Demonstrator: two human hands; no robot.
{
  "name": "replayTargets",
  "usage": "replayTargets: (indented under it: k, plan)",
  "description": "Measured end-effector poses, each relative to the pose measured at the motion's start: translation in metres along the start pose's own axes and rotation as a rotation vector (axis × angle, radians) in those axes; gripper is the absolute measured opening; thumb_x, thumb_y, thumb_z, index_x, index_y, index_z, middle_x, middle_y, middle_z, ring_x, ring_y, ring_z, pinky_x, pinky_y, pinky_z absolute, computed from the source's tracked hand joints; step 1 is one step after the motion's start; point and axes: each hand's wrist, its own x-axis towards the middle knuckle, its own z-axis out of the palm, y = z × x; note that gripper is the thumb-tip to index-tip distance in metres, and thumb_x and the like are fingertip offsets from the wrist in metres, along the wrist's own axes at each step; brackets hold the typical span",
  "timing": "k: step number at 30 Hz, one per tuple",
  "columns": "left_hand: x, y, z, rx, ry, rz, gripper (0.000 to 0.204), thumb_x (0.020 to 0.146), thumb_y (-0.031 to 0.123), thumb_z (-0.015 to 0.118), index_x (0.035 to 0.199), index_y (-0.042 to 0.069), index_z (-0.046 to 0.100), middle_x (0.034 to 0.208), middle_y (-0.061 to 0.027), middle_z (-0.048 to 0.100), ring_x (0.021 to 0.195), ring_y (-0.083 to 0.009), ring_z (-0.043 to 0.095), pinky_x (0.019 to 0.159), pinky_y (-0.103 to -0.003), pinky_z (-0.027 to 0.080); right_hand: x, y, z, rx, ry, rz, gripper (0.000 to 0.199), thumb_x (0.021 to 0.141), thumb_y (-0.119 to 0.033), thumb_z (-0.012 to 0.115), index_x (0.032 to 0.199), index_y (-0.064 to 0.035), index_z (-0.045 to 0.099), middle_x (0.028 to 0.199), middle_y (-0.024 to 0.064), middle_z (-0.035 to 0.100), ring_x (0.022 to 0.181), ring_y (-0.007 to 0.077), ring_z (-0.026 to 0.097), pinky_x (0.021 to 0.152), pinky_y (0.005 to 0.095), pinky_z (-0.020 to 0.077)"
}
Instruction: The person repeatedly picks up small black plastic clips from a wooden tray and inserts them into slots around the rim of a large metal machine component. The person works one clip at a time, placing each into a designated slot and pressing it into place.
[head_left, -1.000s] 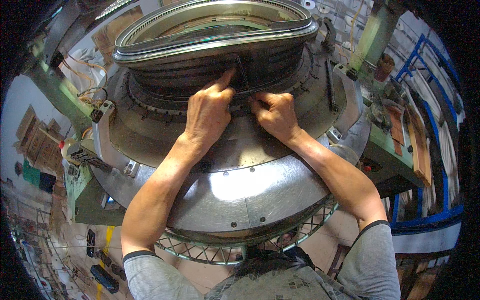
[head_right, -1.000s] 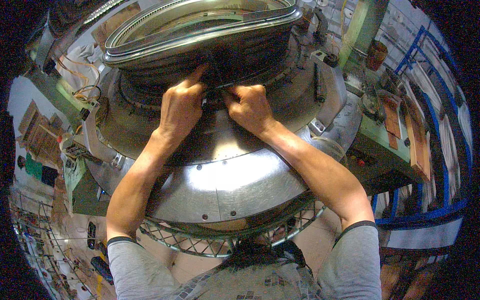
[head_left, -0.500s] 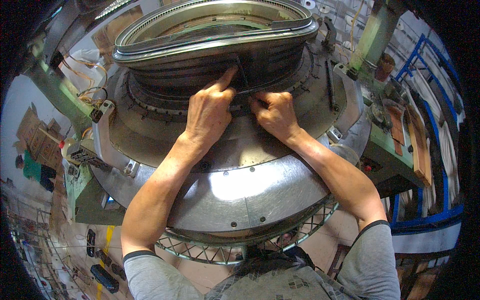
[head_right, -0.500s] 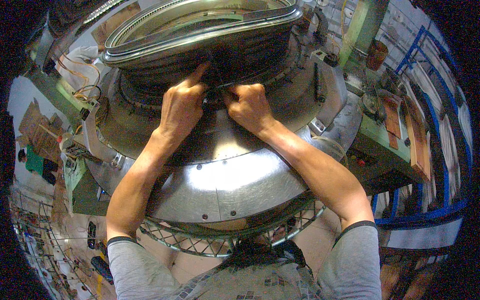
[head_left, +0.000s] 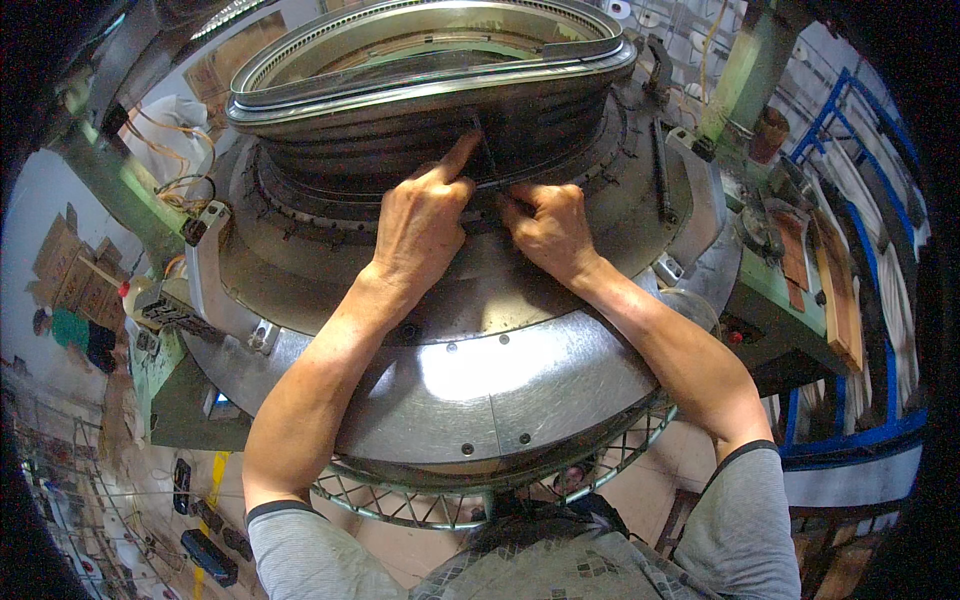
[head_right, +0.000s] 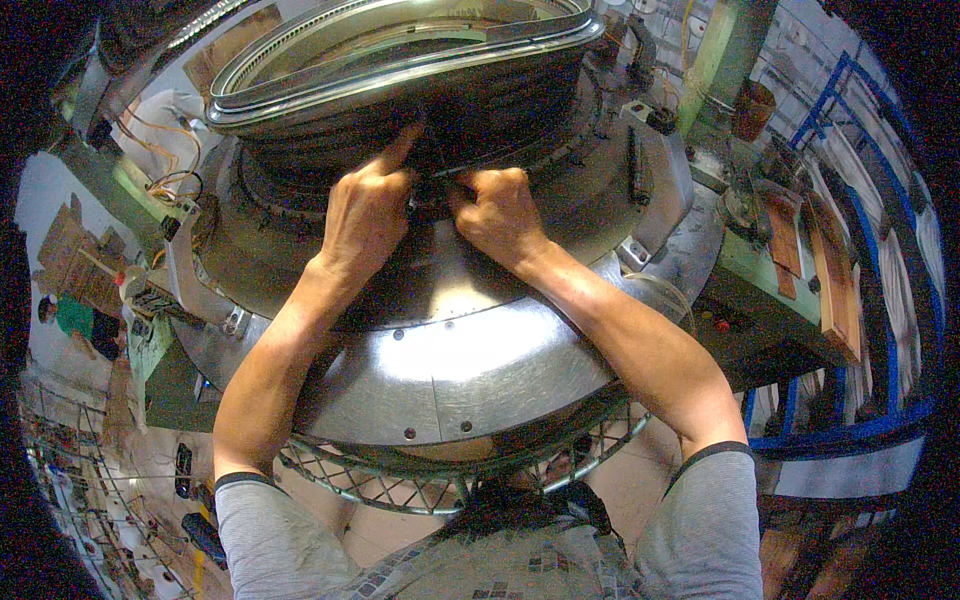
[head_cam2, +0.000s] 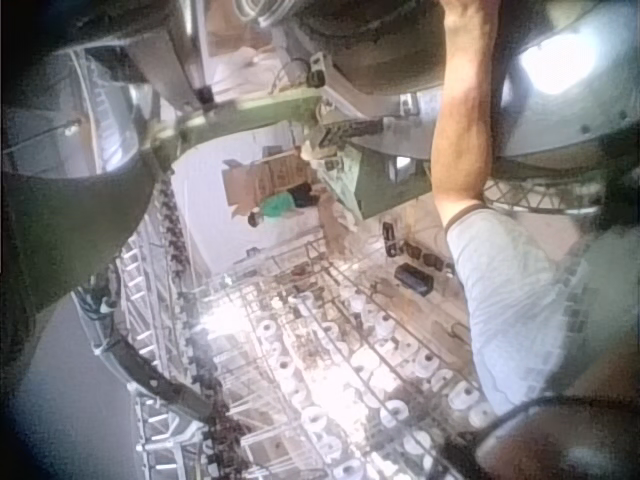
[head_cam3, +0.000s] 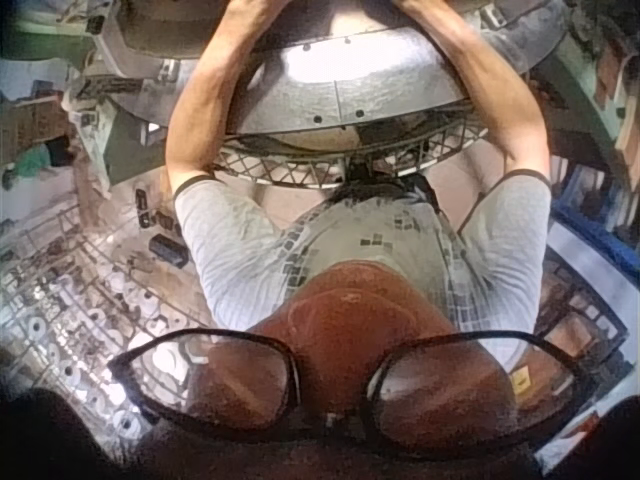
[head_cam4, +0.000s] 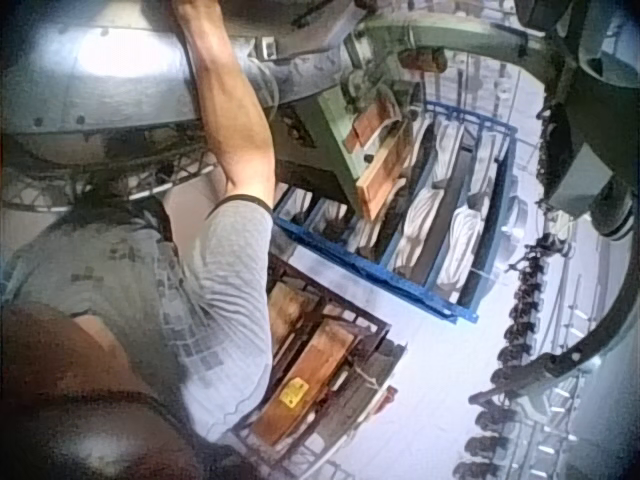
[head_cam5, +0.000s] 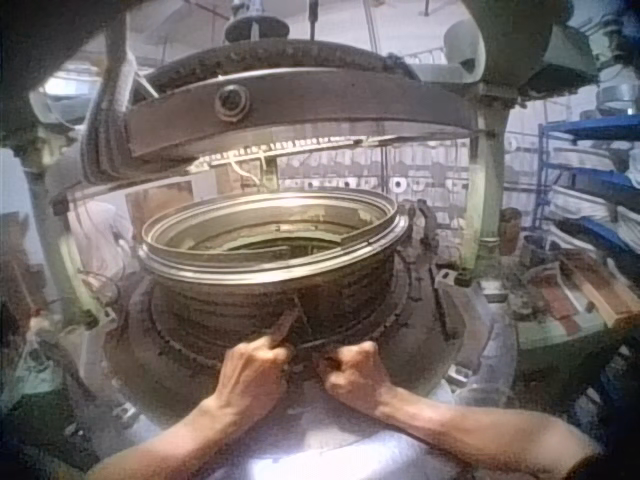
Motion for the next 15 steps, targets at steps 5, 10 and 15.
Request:
replayTargets:
  k: [5,10,15]
  plan:
    - [0.002,0.001,-0.002,0.004,-0.006,0.015,0.015,0.062,-0.009,0.063,0.075,-0.003,0.068,0.142,-0.0149,0.057,0.088,-0.0358,0.072,0.074,-0.042,0.061,0.002,0.005,0.006,-0.062,-0.013,-0.07,0.013,0.081,-0.01,0.066,0.08,0.0015,0.071,0.072,0.0263,0.064,0.062,0.0364,0.069,0.057,0.0428,0.0512]
    - [0.003,0.005,-0.006,0.115,-0.238,-0.063,0.021,0.065,-0.008,0.063,0.083,-0.003,0.071,0.137,-0.0152,0.06,0.086,-0.0364,0.072,0.072,-0.043,0.061,-0.006,0.002,0.007,-0.154,-0.133,0.007,0.014,0.079,-0.009,0.066,0.081,0.0032,0.071,0.077,0.0262,0.066,0.066,0.0368,0.07,0.061,0.0429,0.053]
    - [0.005,0.004,-0.011,0.1,-0.16,-0.067,0.025,0.066,-0.008,0.062,0.089,-0.002,0.07,0.134,-0.0155,0.062,0.086,-0.0365,0.072,0.071,-0.043,0.06,-0.008,0.009,0.011,-0.137,-0.124,0.111,0.015,0.081,-0.011,0.065,0.083,0.0029,0.071,0.08,0.0254,0.068,0.07,0.0393,0.07,0.064,0.0432,0.0544]
